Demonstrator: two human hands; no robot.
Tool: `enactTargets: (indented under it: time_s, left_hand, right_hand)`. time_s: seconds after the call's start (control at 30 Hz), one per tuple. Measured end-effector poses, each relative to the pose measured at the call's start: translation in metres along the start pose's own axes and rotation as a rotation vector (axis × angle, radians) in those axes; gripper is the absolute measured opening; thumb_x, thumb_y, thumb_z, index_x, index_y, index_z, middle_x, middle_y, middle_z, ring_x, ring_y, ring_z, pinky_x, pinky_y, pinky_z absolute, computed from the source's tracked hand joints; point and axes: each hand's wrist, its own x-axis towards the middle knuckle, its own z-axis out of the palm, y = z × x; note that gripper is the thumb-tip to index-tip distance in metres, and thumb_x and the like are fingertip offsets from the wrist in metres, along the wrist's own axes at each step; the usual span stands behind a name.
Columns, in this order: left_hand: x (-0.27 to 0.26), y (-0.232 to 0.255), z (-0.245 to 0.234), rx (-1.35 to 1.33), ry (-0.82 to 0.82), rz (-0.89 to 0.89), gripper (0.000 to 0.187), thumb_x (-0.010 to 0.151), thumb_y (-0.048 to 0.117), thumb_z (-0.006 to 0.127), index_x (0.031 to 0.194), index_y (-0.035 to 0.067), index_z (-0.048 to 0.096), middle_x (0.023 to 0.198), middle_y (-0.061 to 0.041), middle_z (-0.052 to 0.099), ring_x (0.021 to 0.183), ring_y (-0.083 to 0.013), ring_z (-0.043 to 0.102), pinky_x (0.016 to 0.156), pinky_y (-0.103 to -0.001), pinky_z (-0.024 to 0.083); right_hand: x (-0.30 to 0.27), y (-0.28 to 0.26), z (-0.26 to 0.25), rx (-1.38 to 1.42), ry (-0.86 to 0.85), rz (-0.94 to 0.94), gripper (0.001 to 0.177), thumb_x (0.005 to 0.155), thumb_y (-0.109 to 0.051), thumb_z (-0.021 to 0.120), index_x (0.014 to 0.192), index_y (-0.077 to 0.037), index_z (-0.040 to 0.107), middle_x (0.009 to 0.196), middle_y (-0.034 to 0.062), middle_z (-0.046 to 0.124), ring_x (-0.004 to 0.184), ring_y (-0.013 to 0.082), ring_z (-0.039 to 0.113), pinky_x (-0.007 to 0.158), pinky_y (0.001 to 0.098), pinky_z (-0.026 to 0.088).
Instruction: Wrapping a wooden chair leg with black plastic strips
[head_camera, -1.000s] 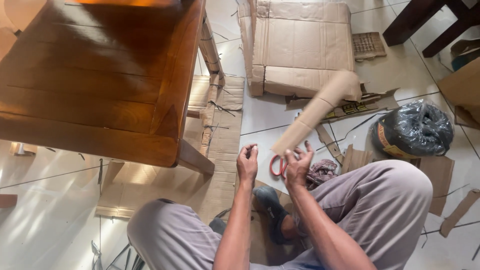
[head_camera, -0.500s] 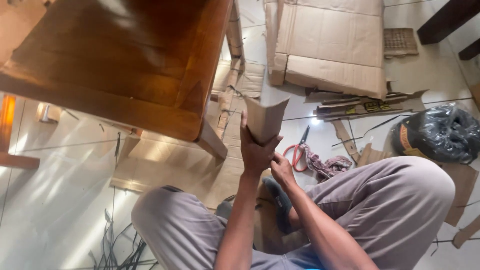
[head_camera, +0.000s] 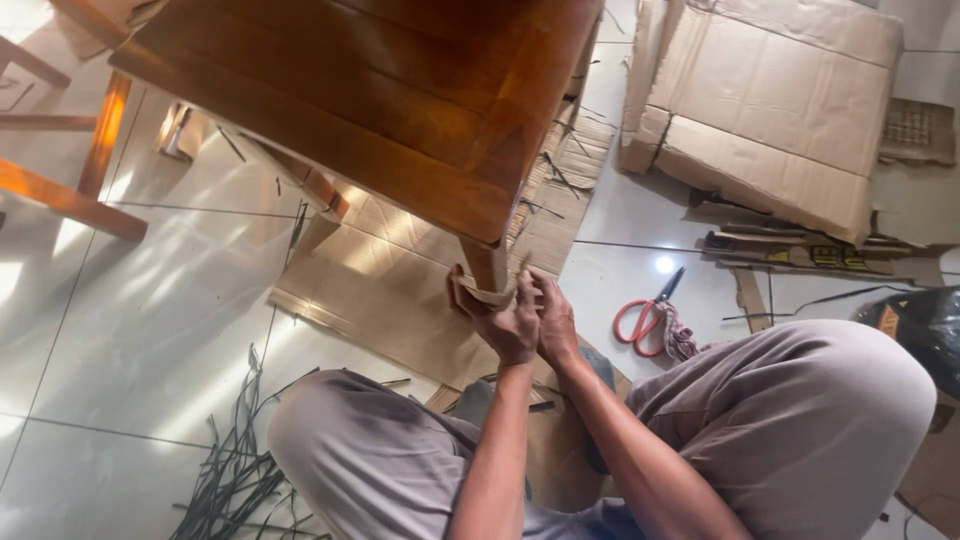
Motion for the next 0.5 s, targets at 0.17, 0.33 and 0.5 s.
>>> enactTargets:
  time_s: [0.17, 0.33, 0.5]
  left_hand:
    - [0.048, 0.036, -0.008, -0.162, -0.242, -0.203, 0.091, 0.076, 0.021, 0.089, 0.143, -0.011, 0.037, 0.127, -0.035, 0.053, 0.118, -0.0522, 0.056, 0.106, -0.058, 0.043]
    - [0.041, 0.000, 0.018, -0.253, -0.294, -0.223, 0.095, 0.072, 0.018, 0.088, 0.150, -0.002, 0.039, 0.138, -0.034, 0.051, 0.129, -0.0554, 0.052, 0.113, -0.061, 0.040]
    - [0.042, -0.010, 0.029, -0.270, -0.230, -0.282, 0.081, 0.058, 0.012, 0.087, 0.134, 0.019, 0.058, 0.114, -0.014, 0.070, 0.113, -0.0384, 0.069, 0.099, -0.051, 0.053]
  right_hand:
    - [0.011, -0.036, 0.012, -0.073, 0.043, -0.084, 0.067, 0.092, -0.008, 0.068, 0.154, -0.019, 0.045, 0.131, 0.0197, 0.062, 0.101, 0.0425, 0.072, 0.080, 0.0469, 0.064]
    - [0.016, -0.055, 0.012, -0.064, 0.068, -0.078, 0.062, 0.096, -0.008, 0.062, 0.154, -0.022, 0.046, 0.131, 0.0193, 0.062, 0.102, 0.0430, 0.072, 0.079, 0.0463, 0.064]
    - [0.017, -0.096, 0.004, 0.044, 0.188, -0.139, 0.046, 0.103, -0.004, 0.057, 0.147, -0.014, 0.057, 0.127, 0.0205, 0.064, 0.110, 0.0399, 0.071, 0.085, 0.0476, 0.063]
